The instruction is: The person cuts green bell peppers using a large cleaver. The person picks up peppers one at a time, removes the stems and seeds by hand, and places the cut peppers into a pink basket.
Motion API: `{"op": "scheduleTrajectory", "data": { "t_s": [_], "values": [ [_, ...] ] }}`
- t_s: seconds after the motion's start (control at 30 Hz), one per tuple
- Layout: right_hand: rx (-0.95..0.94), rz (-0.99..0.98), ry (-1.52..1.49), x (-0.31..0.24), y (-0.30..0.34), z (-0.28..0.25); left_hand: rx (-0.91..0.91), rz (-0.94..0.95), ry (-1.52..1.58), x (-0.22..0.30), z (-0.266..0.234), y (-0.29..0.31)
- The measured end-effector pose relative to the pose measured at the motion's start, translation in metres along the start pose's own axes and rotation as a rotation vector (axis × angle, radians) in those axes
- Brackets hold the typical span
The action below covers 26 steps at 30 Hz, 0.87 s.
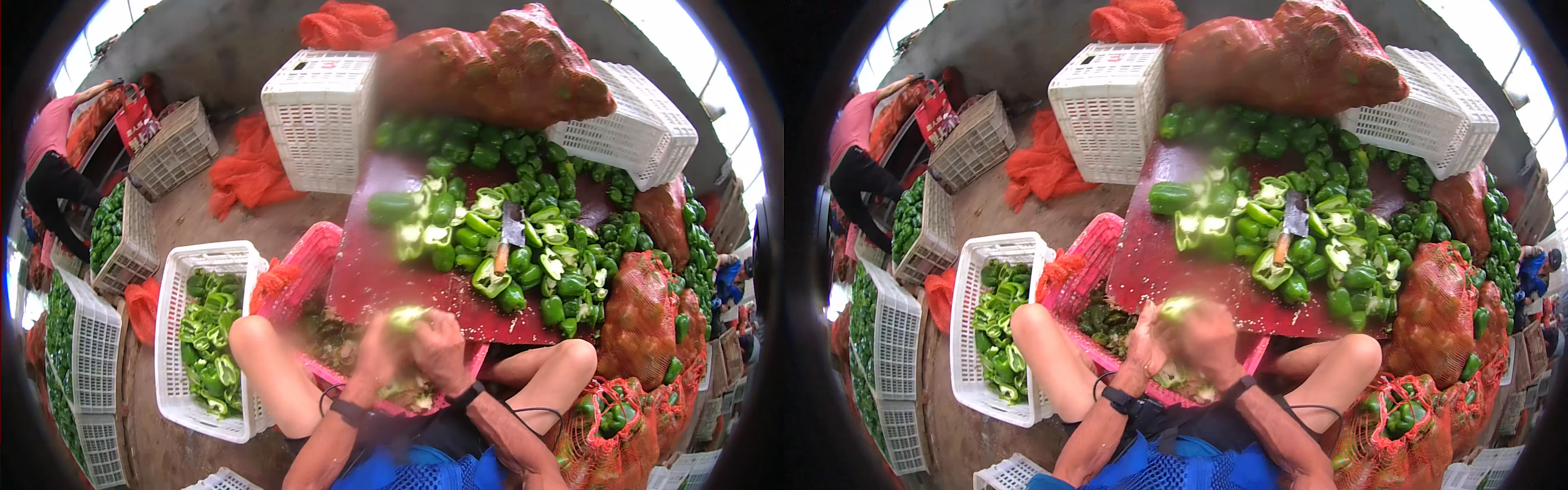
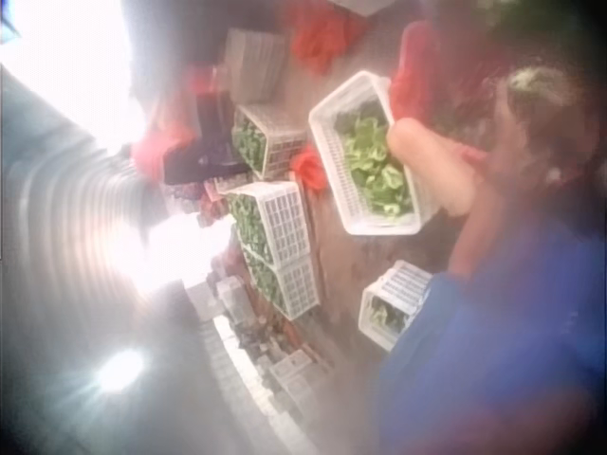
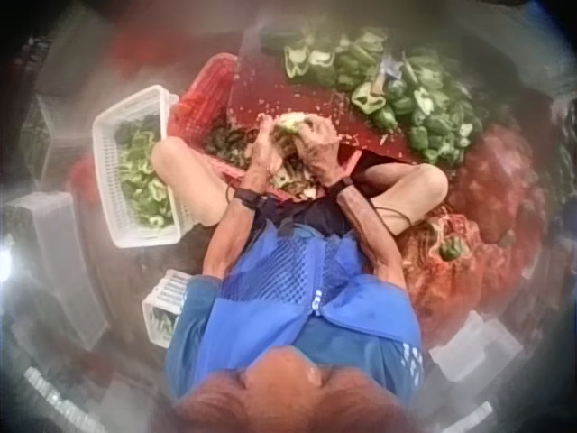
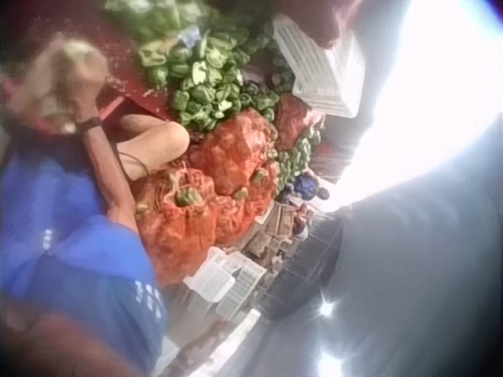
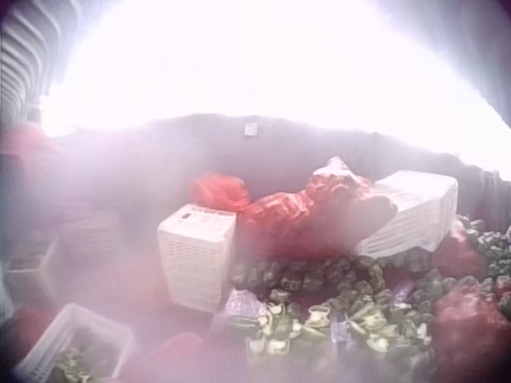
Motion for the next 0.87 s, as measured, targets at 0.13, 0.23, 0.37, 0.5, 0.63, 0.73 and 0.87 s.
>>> {"op": "scheduleTrajectory", "data": {
  "t_s": [0.13, 0.23, 0.37, 0.5, 0.63, 0.73, 0.87],
  "values": [
    [-0.323, 0.072, -0.325, -0.026, 0.033, 0.024, 0.049, 0.089, 0.172, 0.006, -0.045, -0.011],
    [-0.321, 0.212, -0.318, -0.018, 0.024, 0.013, 0.103, 0.212, 0.065, 0.019, -0.056, -0.002],
    [-0.335, 0.168, -0.246, -0.008, 0.023, 0.021, 0.100, 0.307, -0.219, 0.014, -0.050, -0.004],
    [-0.402, 0.064, -0.178, -0.014, 0.029, 0.035, 0.056, 0.641, -1.001, 0.023, -0.031, 0.008],
    [-0.304, -0.038, -0.258, -0.023, 0.030, 0.035, -0.009, 0.479, -1.090, 0.019, -0.053, -0.005],
    [-0.348, -0.081, -0.205, -0.016, 0.043, 0.042, -0.083, 0.492, -1.268, 0.017, -0.043, -0.005],
    [-0.534, 0.012, -0.272, -0.013, 0.053, 0.048, -0.183, 0.679, -1.399, 0.016, -0.035, 0.006]
  ]
}}
Point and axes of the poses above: each hand's wrist, its own y-axis away from the middle knuckle, its own z-axis out of the palm, x = y × z, the point moved 7 cm from there along -y, towards the middle knuckle, and after that the axes turned 1 degree about x, right-handed, at the moved point
